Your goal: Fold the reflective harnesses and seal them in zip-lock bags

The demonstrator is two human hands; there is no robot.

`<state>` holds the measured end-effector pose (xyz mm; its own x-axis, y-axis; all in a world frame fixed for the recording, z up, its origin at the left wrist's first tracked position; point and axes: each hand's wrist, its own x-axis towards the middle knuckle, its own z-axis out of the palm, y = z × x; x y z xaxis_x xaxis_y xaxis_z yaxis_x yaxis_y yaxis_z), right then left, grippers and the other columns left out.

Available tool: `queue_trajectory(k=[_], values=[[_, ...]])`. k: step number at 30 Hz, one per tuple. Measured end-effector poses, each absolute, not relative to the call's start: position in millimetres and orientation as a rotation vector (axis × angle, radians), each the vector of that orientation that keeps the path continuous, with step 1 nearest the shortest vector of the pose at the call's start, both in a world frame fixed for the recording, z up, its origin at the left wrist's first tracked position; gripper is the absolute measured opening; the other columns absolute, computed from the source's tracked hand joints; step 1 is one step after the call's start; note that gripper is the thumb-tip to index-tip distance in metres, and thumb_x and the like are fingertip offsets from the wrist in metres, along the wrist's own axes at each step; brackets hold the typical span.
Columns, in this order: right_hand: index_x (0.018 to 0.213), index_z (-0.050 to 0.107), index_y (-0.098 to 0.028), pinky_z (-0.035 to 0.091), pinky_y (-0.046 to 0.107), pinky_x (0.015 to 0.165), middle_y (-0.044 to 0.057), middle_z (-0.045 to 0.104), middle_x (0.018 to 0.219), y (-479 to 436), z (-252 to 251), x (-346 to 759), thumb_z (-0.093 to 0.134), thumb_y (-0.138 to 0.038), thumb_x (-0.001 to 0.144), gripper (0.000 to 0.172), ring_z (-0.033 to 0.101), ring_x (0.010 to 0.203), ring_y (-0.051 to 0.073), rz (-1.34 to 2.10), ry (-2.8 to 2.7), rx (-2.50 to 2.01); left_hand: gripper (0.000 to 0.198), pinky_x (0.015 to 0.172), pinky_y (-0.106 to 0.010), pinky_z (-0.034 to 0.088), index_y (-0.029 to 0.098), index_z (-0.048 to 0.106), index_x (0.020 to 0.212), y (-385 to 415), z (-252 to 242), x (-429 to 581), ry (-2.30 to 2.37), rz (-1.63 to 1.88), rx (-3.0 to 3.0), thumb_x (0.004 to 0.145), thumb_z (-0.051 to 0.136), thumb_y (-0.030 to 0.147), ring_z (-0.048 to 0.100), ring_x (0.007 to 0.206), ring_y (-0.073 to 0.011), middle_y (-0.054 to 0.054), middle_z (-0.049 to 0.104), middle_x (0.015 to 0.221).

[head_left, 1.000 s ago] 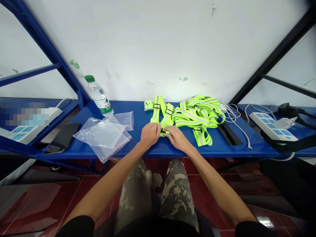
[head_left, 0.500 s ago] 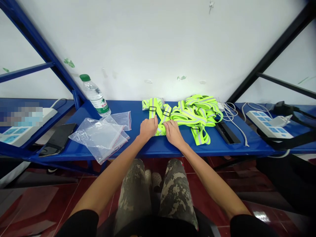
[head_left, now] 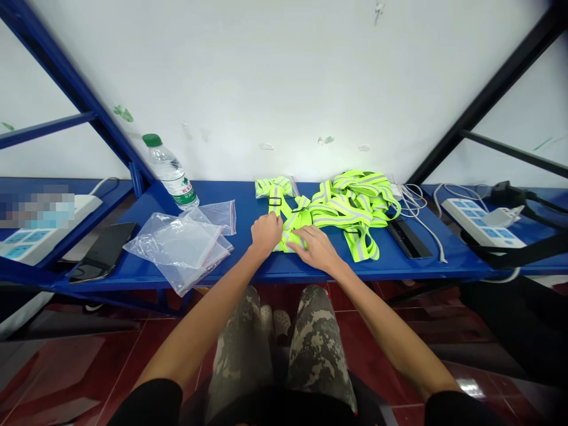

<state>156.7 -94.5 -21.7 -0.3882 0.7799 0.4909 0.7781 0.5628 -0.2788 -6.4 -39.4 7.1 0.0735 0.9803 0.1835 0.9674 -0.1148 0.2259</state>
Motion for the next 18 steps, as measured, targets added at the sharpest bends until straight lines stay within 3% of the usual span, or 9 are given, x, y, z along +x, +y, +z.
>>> queue_trajectory(k=[4, 8, 12, 18], values=[[0.134, 0.056, -0.012, 0.047, 0.047, 0.104, 0.017, 0.063, 0.129, -103.7, -22.6, 166.3, 0.060, -0.048, 0.092, 0.056, 0.056, 0.119, 0.031, 0.051, -2.300, -1.141, 0.035, 0.080, -0.036, 0.050, 0.016, 0.066, 0.102, -36.5, 6.0, -9.1, 2.027, 0.466, 2.270, 0.099, 0.037, 0.036, 0.071, 0.095, -0.0303, -0.015, 0.074, 0.100], [0.134, 0.056, -0.010, 0.046, 0.049, 0.105, 0.019, 0.063, 0.129, -102.0, -21.6, 167.0, 0.054, -0.043, 0.096, 0.050, 0.056, 0.120, 0.032, 0.073, -2.330, -1.134, 0.031, 0.081, -0.033, 0.049, 0.018, 0.063, 0.097, -46.7, 1.4, -16.6, 1.844, 0.641, 2.274, 0.098, 0.041, 0.039, 0.070, 0.091, -0.0240, -0.008, 0.073, 0.091], [0.134, 0.055, -0.011, 0.046, 0.051, 0.105, 0.019, 0.063, 0.128, -98.7, -19.3, 164.7, 0.048, -0.041, 0.099, 0.047, 0.057, 0.121, 0.032, 0.090, -2.328, -1.128, 0.021, 0.084, -0.031, 0.048, 0.018, 0.061, 0.104, -68.8, -2.6, -24.1, 1.703, 0.864, 2.440, 0.094, 0.048, 0.031, 0.065, 0.096, -0.0217, -0.009, 0.067, 0.103], [0.130, 0.054, -0.013, 0.047, 0.048, 0.102, 0.018, 0.064, 0.121, -92.8, -19.9, 159.5, 0.040, -0.040, 0.102, 0.041, 0.059, 0.115, 0.030, 0.169, -2.239, -1.165, 0.027, 0.085, -0.031, 0.046, 0.015, 0.062, 0.099, -74.7, -2.7, -25.6, 1.626, 0.805, 2.620, 0.099, 0.037, 0.025, 0.063, 0.094, -0.0213, -0.011, 0.066, 0.099]])
